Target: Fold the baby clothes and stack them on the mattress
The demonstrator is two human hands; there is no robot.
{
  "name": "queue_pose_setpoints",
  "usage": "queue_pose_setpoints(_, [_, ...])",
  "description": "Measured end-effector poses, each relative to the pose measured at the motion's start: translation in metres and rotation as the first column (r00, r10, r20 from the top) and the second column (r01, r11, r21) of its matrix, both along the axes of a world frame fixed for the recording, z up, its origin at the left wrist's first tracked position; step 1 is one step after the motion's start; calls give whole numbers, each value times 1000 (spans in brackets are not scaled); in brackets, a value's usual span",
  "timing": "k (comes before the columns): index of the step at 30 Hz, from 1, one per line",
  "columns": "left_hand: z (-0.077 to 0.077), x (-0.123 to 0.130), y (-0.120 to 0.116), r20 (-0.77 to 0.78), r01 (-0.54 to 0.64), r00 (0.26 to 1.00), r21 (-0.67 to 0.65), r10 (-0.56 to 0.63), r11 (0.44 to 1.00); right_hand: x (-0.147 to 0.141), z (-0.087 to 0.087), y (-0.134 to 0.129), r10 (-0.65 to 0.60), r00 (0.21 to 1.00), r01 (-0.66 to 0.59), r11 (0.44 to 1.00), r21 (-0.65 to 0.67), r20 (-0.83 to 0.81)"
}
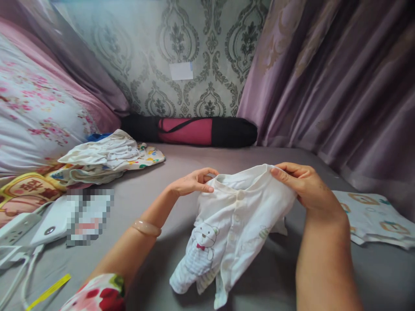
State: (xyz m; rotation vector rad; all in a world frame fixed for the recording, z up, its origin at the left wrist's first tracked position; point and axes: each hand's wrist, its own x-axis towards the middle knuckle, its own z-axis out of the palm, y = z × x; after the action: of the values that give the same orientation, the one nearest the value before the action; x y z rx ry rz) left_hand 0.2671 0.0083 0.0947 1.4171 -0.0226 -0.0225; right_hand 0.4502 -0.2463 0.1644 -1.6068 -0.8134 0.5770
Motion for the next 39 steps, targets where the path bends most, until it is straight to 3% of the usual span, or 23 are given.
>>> queue_pose_setpoints(8, [13,8,-24,131,-245,965,158,226,957,20,-7,-10,-88,996,87,995,-59,-21])
queue_pose_setpoints(17, [34,-2,-31,243,-478,877,344,416,808,20,-13,-6,-50,997,55,994,-90,56])
queue_pose_setpoints(21, [63,-26,-15,304,-571,821,440,483,693,8,-13,14,32,997,-28,997,-68,64])
queue_pose_setpoints(27, [131,-66,13,406,-673,732,555,547,489,-9,12,64,169,970,-178,983,36,177])
queue_pose_setpoints(30, [156,-81,30,354,-603,785,625,509,495,-8,32,81,213,945,-225,974,20,248])
queue_pose_setpoints(32, [164,-86,43,274,-507,846,678,458,532,-3,45,90,241,920,-246,969,-23,309])
queue_pose_setpoints(34, [166,-85,56,224,-447,871,732,437,515,4,55,99,247,884,-239,968,-70,396])
queue_pose_setpoints(36, [165,-78,64,288,-502,826,767,484,401,7,64,106,187,823,-168,982,-85,537])
queue_pose_setpoints(39, [165,-71,64,571,-742,615,653,543,154,3,77,107,-39,659,2,999,51,751])
